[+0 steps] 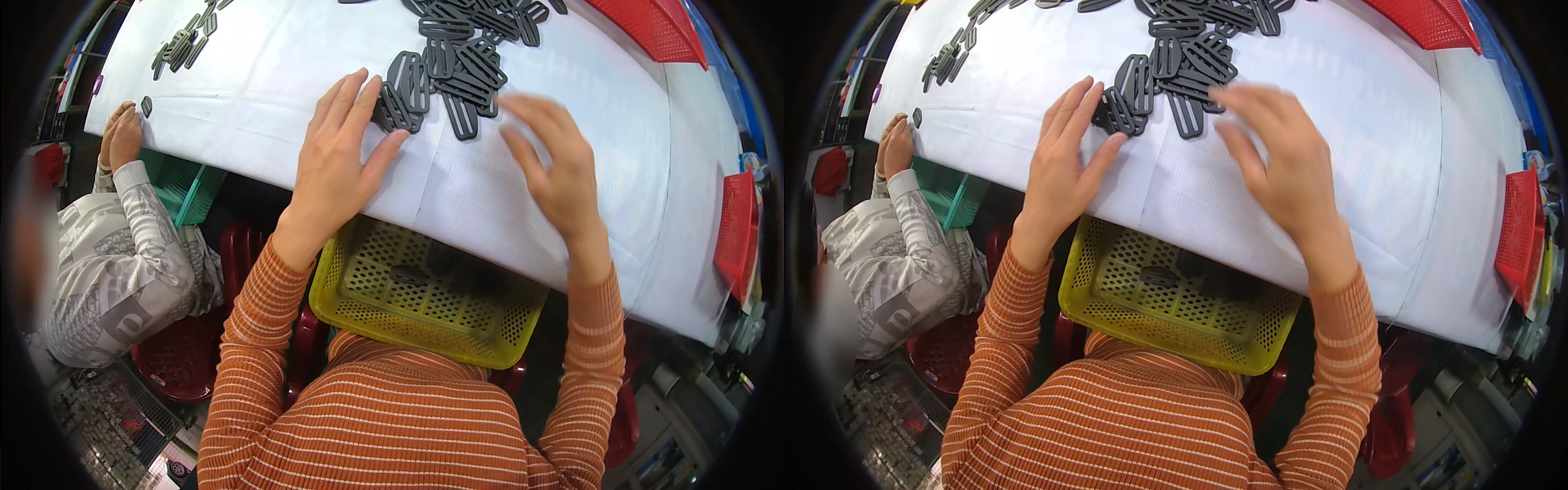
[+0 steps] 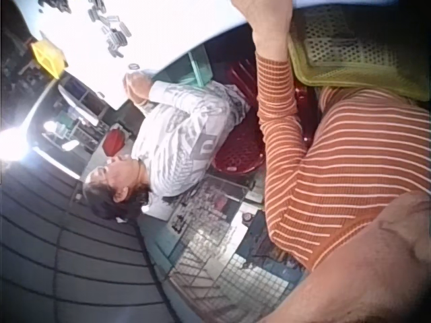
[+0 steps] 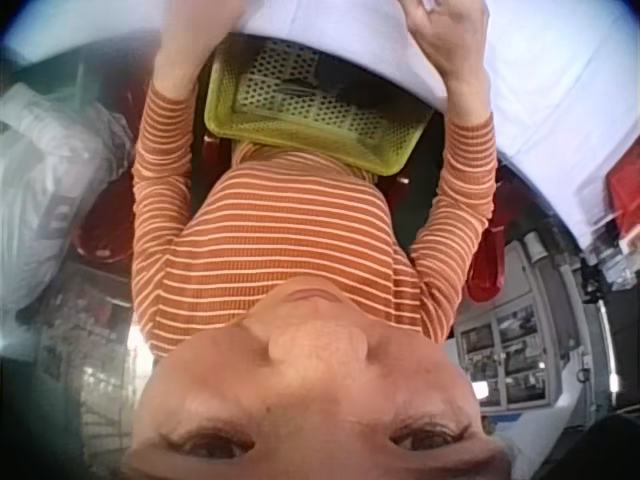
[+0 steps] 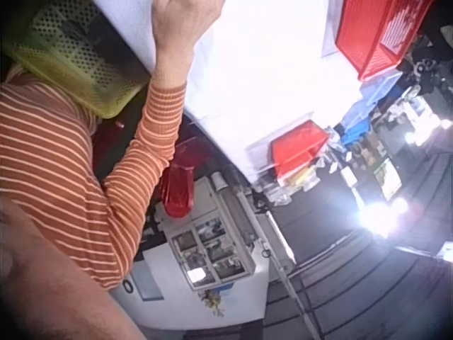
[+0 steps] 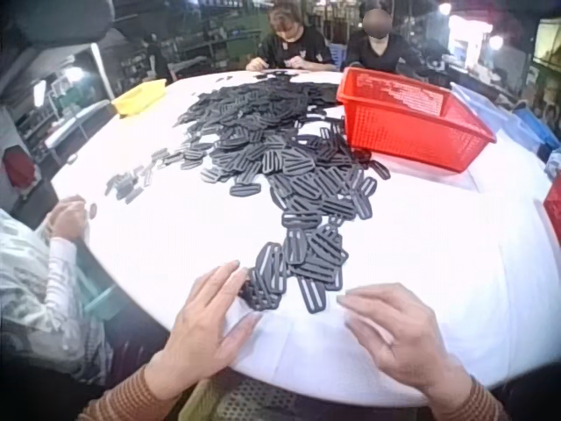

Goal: The person moves a yellow basket and a red chair, then sits at a table. They pour black plastic buckles from a blue basket onto the table and begin sorting them by hand, placing them into the yellow basket.

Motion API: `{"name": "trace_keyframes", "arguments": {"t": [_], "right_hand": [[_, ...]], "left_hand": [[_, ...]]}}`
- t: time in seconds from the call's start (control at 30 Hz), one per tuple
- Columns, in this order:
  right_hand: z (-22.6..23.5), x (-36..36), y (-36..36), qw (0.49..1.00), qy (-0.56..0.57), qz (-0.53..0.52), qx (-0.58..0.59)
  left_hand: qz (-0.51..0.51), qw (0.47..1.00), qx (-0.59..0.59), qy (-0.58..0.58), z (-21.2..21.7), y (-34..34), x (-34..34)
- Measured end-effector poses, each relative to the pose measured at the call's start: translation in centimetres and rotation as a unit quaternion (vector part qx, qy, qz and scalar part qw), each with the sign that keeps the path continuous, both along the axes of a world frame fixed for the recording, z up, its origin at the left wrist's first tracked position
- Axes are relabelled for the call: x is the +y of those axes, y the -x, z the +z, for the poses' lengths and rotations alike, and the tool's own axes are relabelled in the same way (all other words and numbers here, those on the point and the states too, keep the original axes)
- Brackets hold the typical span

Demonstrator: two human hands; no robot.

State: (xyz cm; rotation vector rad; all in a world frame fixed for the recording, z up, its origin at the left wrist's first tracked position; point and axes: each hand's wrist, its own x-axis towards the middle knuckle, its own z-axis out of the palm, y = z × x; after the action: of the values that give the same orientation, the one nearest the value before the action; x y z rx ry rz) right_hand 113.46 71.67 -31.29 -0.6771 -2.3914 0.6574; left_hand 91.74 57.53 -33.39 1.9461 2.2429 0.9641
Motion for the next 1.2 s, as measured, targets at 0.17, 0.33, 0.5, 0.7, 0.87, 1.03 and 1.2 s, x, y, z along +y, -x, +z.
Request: {"name": "trace_keyframes", "arguments": {"t": [0.17,0.33,0.5,0.7,0.87,1.03,1.2], "right_hand": [[-2.1,2.9,3.1,0.991,-0.127,0.025,-0.03],[-1.8,1.2,-0.4,0.98,-0.154,-0.018,-0.121],[-0.4,-0.8,-4.5,0.97,-0.143,-0.109,-0.165],[-0.4,-1.8,0.2,0.986,-0.117,-0.082,-0.082],[-1.9,-1.4,-1.4,0.981,-0.121,-0.11,-0.105],[-1.4,-2.3,-5.2,0.965,-0.163,-0.153,-0.139],[-0.9,-3.4,-5.4,0.951,-0.231,-0.153,-0.14]], "left_hand": [[-0.027,0.999,0.012,0.032,-1.0,-2.3,0.4],[-0.114,0.989,-0.02,0.091,0.0,-5.4,-1.7],[-0.141,0.986,-0.057,0.062,0.7,-5.8,-2.3],[-0.038,0.999,0.001,0.007,0.1,-2.7,0.9],[-0.039,0.999,0.029,0.0,0.3,-2.6,1.1],[-0.081,0.997,0.009,-0.01,0.2,-4.4,-0.4],[-0.093,0.995,-0.024,0.023,0.3,-7.8,-3.2]]}}
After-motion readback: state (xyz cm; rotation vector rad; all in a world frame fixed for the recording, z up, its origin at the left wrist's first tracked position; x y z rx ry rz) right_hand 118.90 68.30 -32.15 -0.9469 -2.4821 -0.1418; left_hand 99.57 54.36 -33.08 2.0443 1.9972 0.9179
